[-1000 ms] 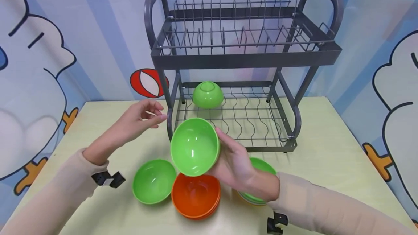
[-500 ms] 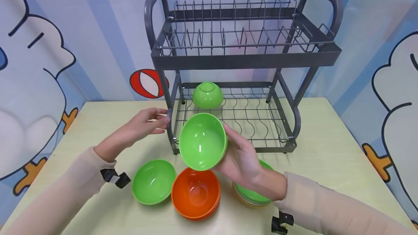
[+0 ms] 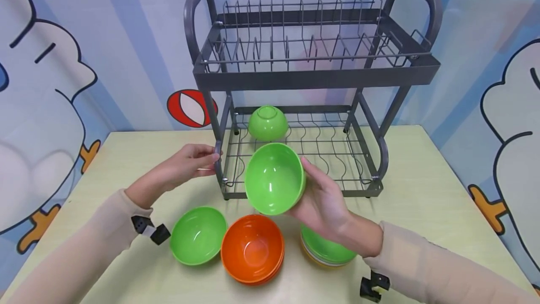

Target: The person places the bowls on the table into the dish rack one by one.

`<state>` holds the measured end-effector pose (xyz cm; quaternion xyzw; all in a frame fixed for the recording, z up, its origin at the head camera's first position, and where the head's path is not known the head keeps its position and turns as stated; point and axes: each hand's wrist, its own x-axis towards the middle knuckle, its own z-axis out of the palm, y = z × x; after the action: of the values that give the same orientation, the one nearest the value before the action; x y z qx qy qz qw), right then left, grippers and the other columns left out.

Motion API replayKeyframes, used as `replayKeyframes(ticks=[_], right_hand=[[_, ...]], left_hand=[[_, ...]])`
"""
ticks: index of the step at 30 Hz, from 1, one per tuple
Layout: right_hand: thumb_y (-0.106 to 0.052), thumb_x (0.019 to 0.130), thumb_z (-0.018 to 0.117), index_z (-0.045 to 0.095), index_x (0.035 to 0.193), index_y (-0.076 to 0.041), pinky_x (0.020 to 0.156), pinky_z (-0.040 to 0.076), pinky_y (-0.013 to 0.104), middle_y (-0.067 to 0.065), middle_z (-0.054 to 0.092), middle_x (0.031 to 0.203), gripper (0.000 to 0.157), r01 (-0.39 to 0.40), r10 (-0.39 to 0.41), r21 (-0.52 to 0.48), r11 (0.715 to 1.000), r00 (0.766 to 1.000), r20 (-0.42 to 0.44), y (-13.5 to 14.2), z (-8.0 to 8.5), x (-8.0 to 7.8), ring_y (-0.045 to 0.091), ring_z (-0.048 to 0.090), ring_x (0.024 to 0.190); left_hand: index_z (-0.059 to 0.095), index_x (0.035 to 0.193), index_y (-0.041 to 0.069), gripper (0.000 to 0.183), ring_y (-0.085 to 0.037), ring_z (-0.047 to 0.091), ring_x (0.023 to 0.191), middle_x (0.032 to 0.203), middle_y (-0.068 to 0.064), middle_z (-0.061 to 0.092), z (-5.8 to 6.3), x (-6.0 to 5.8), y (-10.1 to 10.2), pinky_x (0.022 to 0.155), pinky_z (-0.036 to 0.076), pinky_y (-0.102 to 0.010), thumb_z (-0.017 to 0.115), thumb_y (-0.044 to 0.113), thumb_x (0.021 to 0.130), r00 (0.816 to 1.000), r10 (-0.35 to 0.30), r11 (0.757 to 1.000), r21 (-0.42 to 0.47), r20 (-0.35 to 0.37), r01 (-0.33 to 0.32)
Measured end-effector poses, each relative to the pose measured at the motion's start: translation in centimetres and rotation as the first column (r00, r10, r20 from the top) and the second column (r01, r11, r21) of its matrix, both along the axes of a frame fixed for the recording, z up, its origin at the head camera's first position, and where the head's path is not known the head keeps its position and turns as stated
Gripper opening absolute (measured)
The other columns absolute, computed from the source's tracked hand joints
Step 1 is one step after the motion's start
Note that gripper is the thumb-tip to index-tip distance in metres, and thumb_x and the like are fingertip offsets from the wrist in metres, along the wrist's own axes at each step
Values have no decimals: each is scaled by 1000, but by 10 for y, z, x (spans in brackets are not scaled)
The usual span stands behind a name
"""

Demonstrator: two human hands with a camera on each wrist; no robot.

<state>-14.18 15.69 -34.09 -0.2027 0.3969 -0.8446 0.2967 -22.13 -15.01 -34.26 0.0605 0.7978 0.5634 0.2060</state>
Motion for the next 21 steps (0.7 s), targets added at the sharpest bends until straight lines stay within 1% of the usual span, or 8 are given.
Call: replayKeyframes(ticks=[5,10,17,21], right_hand=[[-46,107,9,10,158,-22,105,41,57,16,20,153,55,58,-57,37,998,998,-34,9,0,-7,32,38,135],[-45,108,10,12,157,-24,106,41,55,15,20,152,54,102,-100,45,994,993,-56,18,-1,-14,31,37,134],[-43,107,5,10,158,-21,106,40,53,13,22,151,55,67,-63,27,997,991,-119,30,-1,-22,29,38,135],[-42,108,6,11,157,-21,105,41,54,13,23,150,54,56,-54,12,998,991,-126,35,-2,-24,30,38,134]], left_hand=[[44,135,-13,39,-34,61,111,125,-28,55,-1,-1,0,102,49,-43,50,12,106,1000,-12,1000,-12,0,12],[45,134,-12,38,-35,61,111,122,-27,56,-1,-1,-1,102,49,-42,50,13,106,1000,-21,1000,-23,-8,21],[46,133,-11,37,-34,62,110,119,-25,57,-2,-1,-1,102,49,-42,50,13,106,1000,-21,999,-28,-16,21],[46,132,-10,35,-34,62,109,116,-24,58,-2,-1,-1,101,49,-42,50,13,106,1000,-21,999,-31,-17,20]])
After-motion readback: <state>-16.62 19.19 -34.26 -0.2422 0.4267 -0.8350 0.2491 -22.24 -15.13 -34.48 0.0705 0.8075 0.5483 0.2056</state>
